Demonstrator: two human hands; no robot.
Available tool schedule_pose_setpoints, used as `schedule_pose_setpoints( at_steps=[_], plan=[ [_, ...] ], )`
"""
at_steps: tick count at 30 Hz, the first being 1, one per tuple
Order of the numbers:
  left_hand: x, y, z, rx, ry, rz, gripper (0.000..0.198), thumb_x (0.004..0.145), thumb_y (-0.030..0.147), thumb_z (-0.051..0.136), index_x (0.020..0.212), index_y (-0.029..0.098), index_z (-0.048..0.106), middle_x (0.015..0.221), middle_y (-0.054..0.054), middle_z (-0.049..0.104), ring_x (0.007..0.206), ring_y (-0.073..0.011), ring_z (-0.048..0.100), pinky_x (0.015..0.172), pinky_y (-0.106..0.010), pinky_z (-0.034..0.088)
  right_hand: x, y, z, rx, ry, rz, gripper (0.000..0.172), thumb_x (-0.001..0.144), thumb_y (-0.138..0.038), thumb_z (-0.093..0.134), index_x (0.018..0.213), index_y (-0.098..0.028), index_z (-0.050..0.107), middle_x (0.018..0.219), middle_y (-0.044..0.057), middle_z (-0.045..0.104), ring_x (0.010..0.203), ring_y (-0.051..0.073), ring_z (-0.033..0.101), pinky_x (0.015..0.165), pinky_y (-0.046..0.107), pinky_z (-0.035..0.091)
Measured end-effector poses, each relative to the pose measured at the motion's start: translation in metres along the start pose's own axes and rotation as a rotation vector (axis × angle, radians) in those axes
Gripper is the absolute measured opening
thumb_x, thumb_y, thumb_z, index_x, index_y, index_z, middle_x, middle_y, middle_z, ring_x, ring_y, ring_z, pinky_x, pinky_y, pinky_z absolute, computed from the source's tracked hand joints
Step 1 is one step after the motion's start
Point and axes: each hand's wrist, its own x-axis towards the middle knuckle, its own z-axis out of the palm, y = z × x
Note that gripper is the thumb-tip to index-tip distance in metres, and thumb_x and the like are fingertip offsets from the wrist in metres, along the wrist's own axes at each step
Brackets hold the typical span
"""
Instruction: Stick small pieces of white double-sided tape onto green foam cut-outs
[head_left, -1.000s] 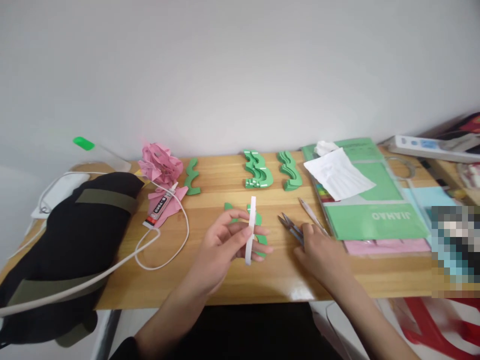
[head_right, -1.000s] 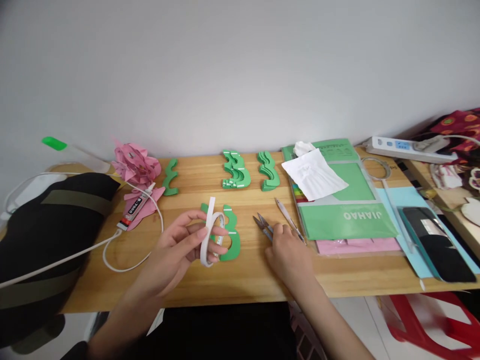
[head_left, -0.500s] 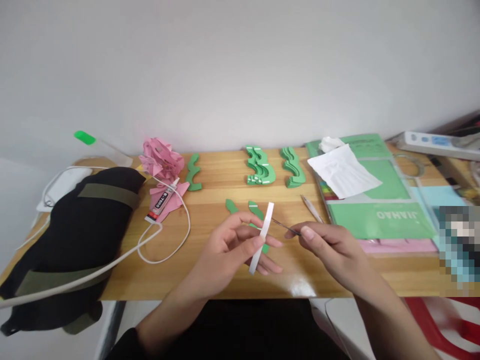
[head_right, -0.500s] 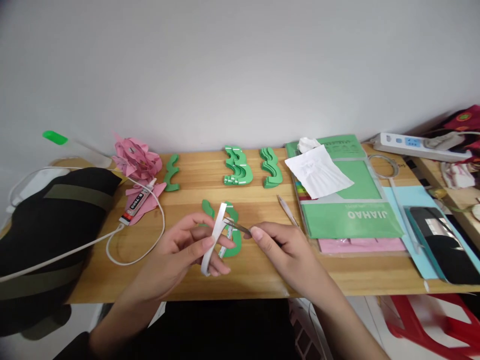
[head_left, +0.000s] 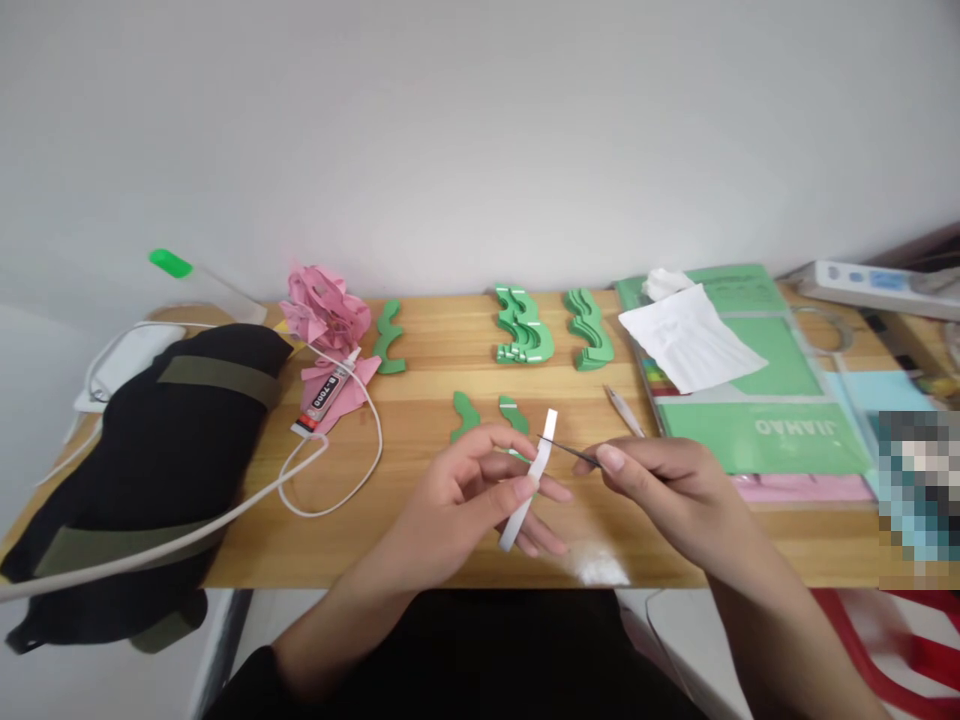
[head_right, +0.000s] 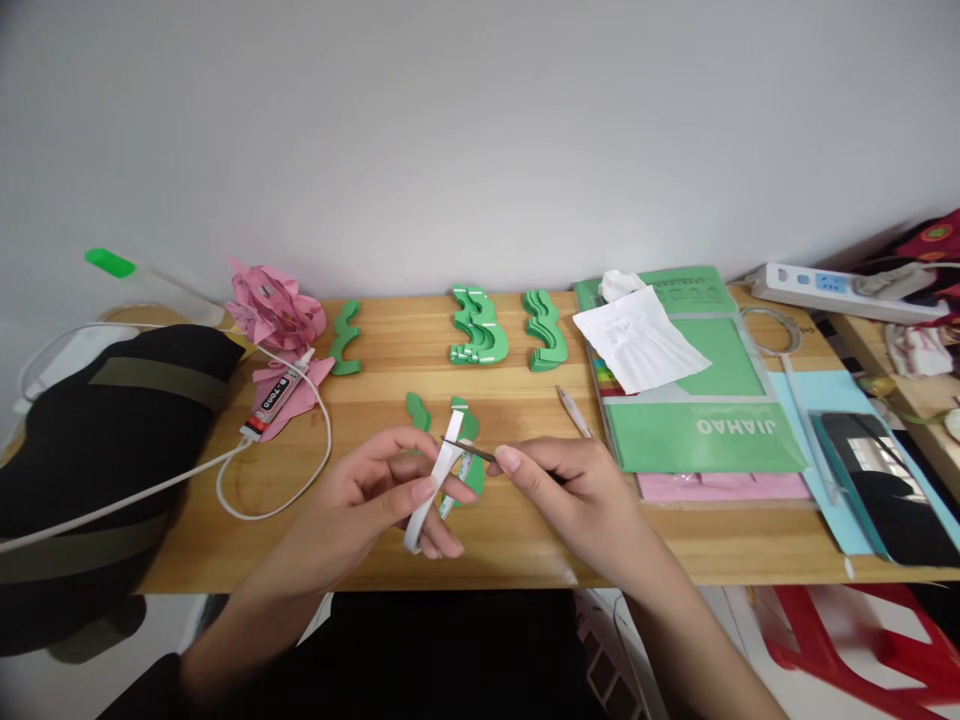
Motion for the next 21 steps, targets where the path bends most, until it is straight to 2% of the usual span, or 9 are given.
schedule_pose_setpoints(
  at_steps=[8, 17, 21],
  plan=[
    [-0.0007, -0.0004, -0.0010, 0.002, -0.008, -0.004, 0.019, 0.086, 0.031, 0.066, 0.095, 0.019, 0.053, 0.092, -0.005, 0.076, 0.061, -0.0161, 0.074, 0.054, -0.020, 0.055, -0.0013, 0.0002, 0.0015, -0.012, 0.011, -0.012, 0.043, 0.087, -0.051, 0.058, 0.059, -0.022, 0.069, 0.050, 0.001, 0.058, 0.047, 0.013, 0.051, 0.043, 0.024, 0.041],
    [0.0006, 0.0000, -0.0019, -0.007, -0.004, -0.022, 0.018, 0.086, 0.029, 0.065, 0.096, 0.019, 0.054, 0.090, -0.004, 0.076, 0.060, -0.0149, 0.073, 0.052, -0.019, 0.054, -0.0010, -0.0005, 0.0025, 0.041, -0.001, -0.014, 0.040, 0.087, -0.042, 0.060, 0.054, -0.020, 0.060, 0.046, -0.002, 0.049, 0.043, 0.010, 0.043, 0.040, 0.022, 0.034],
    [0.0003, 0.0013, -0.0021, -0.018, -0.013, -0.027, 0.017, 0.086, 0.028, 0.066, 0.094, 0.019, 0.054, 0.087, -0.003, 0.075, 0.058, -0.0143, 0.073, 0.051, -0.018, 0.054, -0.0003, -0.0011, 0.0035, 0.057, 0.006, -0.001, 0.037, 0.086, -0.042, 0.061, 0.056, -0.021, 0.063, 0.048, -0.002, 0.054, 0.044, 0.010, 0.045, 0.041, 0.022, 0.035]
  ],
)
